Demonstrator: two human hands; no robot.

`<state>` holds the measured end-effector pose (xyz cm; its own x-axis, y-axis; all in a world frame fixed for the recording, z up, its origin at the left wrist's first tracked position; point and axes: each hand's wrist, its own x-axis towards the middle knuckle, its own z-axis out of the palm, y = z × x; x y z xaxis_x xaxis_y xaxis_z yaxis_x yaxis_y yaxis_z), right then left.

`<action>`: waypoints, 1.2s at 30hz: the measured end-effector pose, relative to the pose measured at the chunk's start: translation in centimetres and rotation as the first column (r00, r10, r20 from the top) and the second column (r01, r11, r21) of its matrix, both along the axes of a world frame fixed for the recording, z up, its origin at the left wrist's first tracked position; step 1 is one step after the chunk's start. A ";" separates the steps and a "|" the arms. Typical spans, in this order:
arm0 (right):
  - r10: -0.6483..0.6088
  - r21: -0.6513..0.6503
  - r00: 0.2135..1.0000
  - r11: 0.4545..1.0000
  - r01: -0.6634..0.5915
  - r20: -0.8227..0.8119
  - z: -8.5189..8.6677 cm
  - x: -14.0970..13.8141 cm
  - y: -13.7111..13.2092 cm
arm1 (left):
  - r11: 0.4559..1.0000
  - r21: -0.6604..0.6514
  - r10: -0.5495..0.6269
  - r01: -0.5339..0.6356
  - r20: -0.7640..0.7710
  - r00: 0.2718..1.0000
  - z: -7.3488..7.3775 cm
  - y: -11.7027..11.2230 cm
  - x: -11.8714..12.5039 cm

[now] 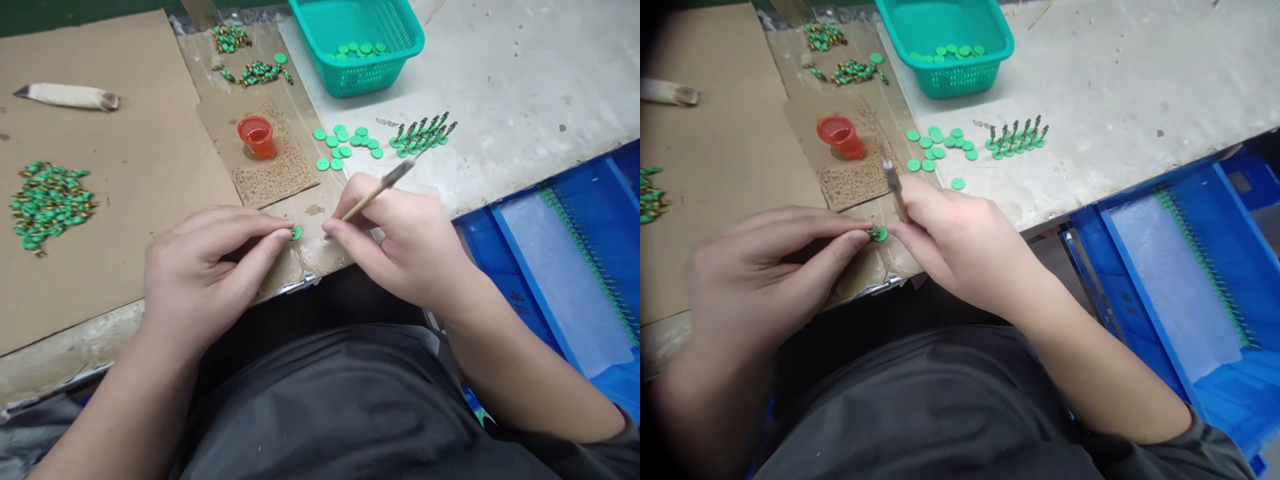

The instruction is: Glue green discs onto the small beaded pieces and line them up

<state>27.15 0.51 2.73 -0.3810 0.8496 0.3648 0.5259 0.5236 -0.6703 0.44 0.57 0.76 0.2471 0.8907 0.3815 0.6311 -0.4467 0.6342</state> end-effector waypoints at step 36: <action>-0.159 0.209 0.987 0.965 0.162 -0.031 -3.1 -6.0 -1.3 | 0.996 0.053 -0.065 0.065 -0.002 0.998 -0.6 0.1 -0.1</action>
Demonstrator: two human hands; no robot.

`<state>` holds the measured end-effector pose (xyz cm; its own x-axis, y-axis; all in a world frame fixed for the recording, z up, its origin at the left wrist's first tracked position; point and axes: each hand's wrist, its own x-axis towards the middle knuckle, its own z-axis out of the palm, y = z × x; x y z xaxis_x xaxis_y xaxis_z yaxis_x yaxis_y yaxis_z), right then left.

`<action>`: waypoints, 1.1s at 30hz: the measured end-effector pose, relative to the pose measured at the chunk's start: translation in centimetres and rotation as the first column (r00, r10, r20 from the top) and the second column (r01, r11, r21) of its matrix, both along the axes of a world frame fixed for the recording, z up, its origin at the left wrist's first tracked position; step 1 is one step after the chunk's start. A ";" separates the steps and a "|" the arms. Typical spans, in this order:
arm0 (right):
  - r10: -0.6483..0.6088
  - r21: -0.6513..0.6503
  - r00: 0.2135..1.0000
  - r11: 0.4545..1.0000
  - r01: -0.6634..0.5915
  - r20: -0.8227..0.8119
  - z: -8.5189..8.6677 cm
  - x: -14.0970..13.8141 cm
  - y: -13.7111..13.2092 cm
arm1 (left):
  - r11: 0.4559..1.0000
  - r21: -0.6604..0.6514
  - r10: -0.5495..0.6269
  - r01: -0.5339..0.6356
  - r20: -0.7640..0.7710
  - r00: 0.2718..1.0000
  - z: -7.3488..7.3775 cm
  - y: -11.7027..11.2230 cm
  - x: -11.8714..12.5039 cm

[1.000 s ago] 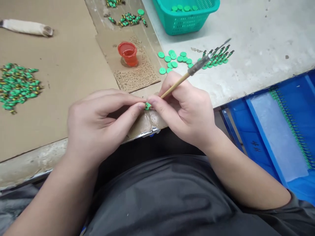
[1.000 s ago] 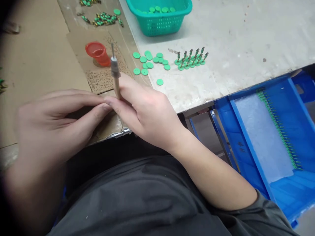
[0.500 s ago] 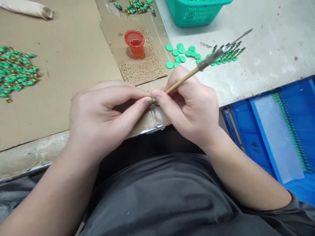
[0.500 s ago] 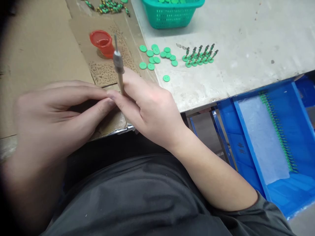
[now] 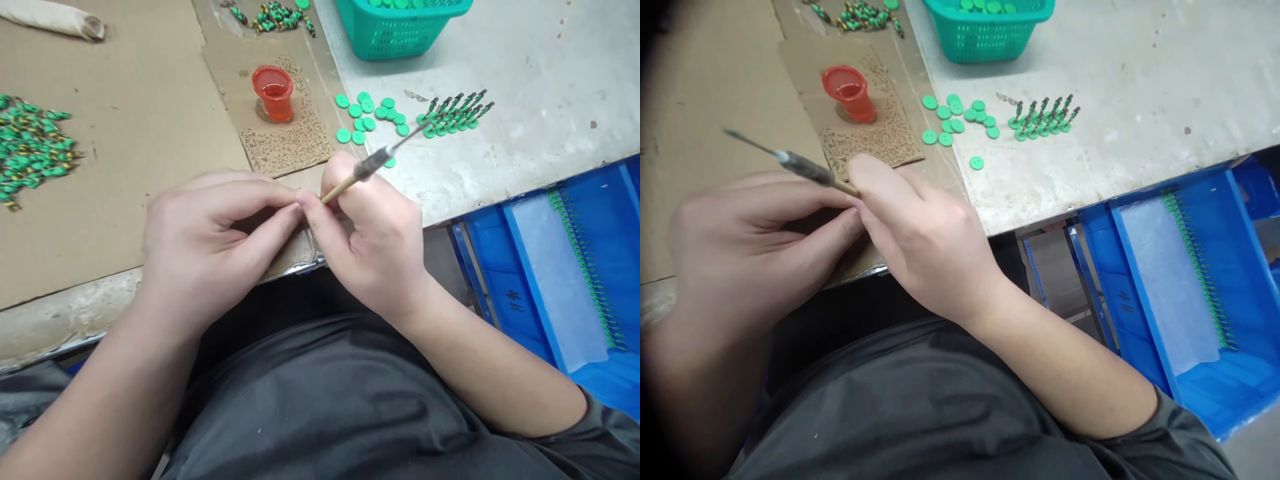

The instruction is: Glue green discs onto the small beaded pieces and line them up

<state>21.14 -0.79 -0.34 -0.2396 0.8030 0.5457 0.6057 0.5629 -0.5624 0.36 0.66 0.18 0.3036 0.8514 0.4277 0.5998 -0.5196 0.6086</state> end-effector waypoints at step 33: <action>0.239 -0.180 0.970 0.953 -0.244 -0.048 -0.1 2.6 4.5 | 1.000 -0.009 -0.002 0.001 -0.153 0.988 0.0 0.6 -0.3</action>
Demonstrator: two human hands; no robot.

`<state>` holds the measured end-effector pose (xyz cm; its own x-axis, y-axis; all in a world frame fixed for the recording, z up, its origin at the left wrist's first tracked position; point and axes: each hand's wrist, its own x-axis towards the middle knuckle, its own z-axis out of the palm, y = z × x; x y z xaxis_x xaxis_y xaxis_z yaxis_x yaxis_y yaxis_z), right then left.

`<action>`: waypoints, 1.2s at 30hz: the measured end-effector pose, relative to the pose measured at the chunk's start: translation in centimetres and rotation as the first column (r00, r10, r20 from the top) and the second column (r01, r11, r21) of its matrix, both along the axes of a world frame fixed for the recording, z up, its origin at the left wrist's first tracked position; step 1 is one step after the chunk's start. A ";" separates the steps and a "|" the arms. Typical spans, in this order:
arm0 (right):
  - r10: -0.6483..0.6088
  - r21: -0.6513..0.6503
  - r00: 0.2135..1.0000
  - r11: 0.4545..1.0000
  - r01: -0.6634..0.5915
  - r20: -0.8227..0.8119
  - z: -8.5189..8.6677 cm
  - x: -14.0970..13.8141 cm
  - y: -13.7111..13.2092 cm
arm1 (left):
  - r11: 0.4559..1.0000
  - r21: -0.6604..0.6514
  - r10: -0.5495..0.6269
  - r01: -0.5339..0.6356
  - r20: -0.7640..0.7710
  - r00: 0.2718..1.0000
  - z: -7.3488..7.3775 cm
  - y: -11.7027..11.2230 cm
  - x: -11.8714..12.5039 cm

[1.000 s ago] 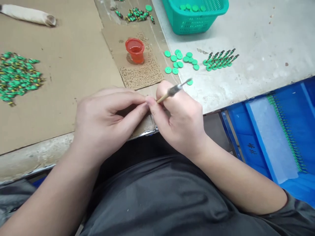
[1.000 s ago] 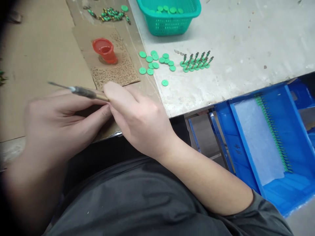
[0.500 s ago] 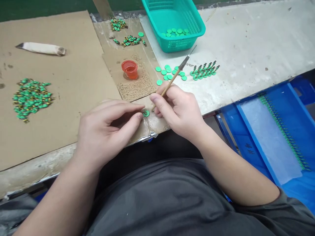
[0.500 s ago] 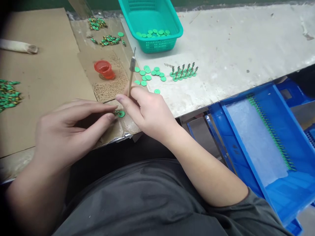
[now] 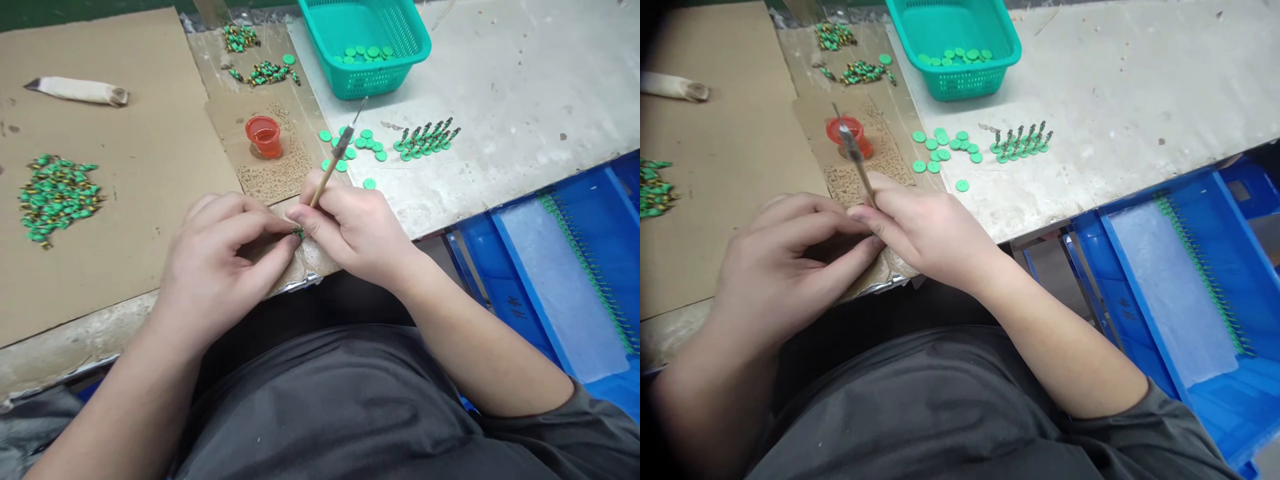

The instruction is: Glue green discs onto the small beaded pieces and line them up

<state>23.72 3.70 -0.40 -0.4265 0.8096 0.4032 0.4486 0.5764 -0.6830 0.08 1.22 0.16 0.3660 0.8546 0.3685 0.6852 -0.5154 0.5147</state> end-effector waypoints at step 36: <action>-0.311 -0.344 0.883 0.920 0.187 -0.352 -0.2 1.5 -3.8 | 0.898 -0.439 0.230 -0.033 0.406 0.885 4.6 -0.8 0.8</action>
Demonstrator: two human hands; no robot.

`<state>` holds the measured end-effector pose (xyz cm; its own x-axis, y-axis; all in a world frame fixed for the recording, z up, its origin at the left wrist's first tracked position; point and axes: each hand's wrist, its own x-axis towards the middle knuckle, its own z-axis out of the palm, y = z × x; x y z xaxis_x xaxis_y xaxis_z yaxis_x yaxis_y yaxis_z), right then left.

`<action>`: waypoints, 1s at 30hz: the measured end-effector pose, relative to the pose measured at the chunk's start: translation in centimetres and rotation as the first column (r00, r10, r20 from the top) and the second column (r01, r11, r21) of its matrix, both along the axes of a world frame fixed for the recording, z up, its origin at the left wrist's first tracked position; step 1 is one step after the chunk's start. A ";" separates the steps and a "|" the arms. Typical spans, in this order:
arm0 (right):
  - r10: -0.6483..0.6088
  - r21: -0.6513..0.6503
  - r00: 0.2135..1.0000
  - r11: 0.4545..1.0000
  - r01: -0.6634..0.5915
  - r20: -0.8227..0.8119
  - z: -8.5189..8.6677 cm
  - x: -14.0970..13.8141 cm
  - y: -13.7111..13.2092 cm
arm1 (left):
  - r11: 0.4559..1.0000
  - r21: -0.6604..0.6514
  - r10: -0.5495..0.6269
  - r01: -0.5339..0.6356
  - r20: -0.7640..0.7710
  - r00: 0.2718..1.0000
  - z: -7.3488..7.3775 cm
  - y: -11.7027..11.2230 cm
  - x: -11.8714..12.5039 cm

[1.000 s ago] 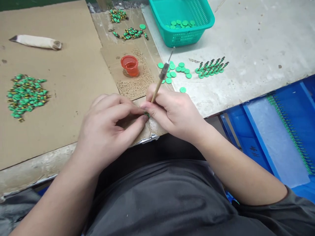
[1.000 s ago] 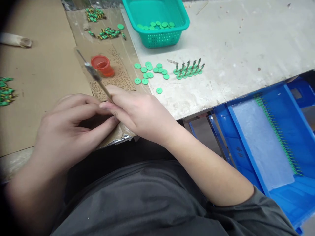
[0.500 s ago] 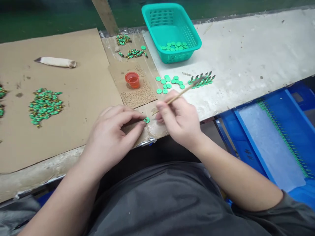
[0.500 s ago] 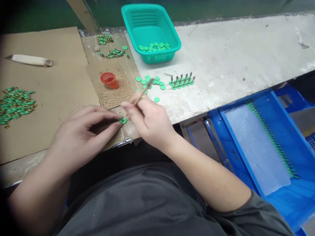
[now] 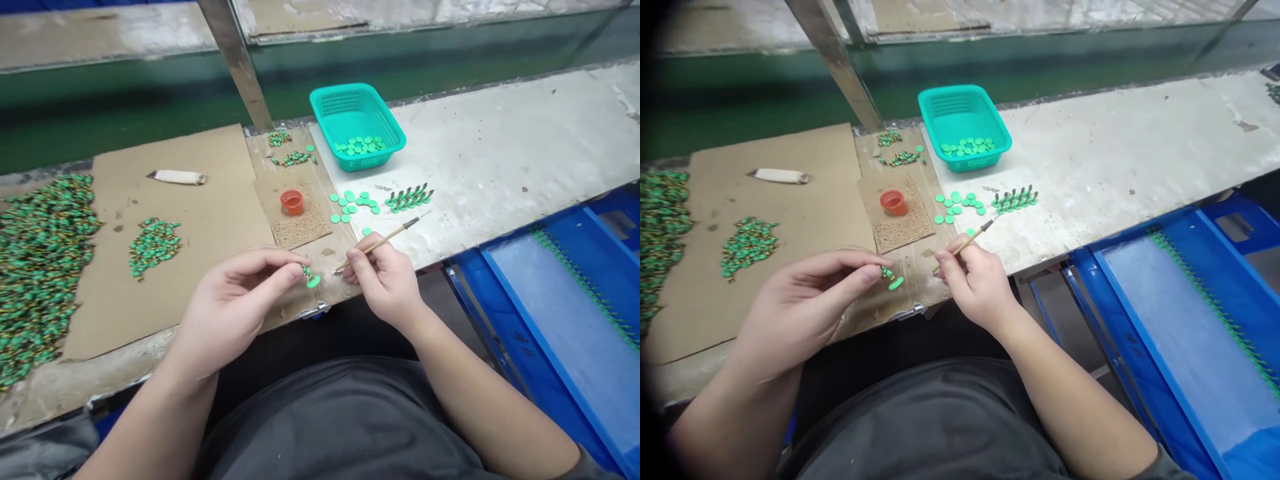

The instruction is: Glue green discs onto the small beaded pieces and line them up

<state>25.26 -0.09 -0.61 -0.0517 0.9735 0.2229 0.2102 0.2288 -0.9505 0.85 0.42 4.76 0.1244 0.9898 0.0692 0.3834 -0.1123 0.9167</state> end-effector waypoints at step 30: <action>0.050 0.041 0.999 0.998 -0.050 -0.001 -0.3 0.5 0.2 | 0.912 0.368 -0.020 0.182 -0.404 0.915 -4.0 0.0 0.2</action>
